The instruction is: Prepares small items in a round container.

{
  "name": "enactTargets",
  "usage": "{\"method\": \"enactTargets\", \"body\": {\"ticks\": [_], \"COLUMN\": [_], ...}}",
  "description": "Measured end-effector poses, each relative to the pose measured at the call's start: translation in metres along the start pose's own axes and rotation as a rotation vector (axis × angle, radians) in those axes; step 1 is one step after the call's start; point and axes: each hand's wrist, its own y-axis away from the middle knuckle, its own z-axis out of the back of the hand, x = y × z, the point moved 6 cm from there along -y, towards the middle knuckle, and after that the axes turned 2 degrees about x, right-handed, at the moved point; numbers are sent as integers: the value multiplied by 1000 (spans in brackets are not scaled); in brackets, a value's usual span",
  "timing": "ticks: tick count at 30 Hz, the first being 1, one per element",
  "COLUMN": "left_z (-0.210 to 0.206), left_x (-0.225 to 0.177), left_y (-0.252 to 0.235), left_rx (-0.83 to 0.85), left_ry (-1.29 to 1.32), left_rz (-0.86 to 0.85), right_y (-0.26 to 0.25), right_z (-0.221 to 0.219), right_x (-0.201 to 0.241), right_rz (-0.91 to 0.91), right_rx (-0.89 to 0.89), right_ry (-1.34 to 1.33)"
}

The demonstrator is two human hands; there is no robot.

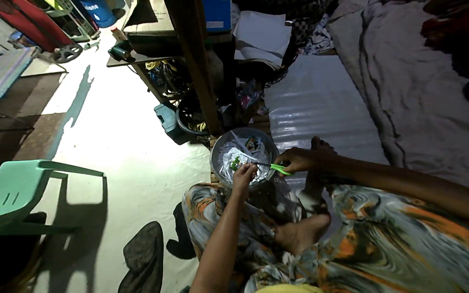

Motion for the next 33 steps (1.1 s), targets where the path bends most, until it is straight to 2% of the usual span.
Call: {"method": "enactTargets", "body": {"ticks": [14, 20, 24, 33], "left_z": [-4, -4, -3, -4], "left_x": [1, 0, 0, -1], "left_y": [4, 3, 2, 4], "left_rx": [38, 34, 31, 38], "left_ry": [-56, -54, -51, -55], "left_rz": [6, 5, 3, 10], "right_y": [-1, 1, 1, 0], "right_z": [4, 9, 5, 4], "right_x": [-1, -4, -6, -1], "right_rz": [-36, 28, 27, 10], "right_rx": [-64, -132, -80, -33], "right_ry": [-48, -4, -72, -32]}}
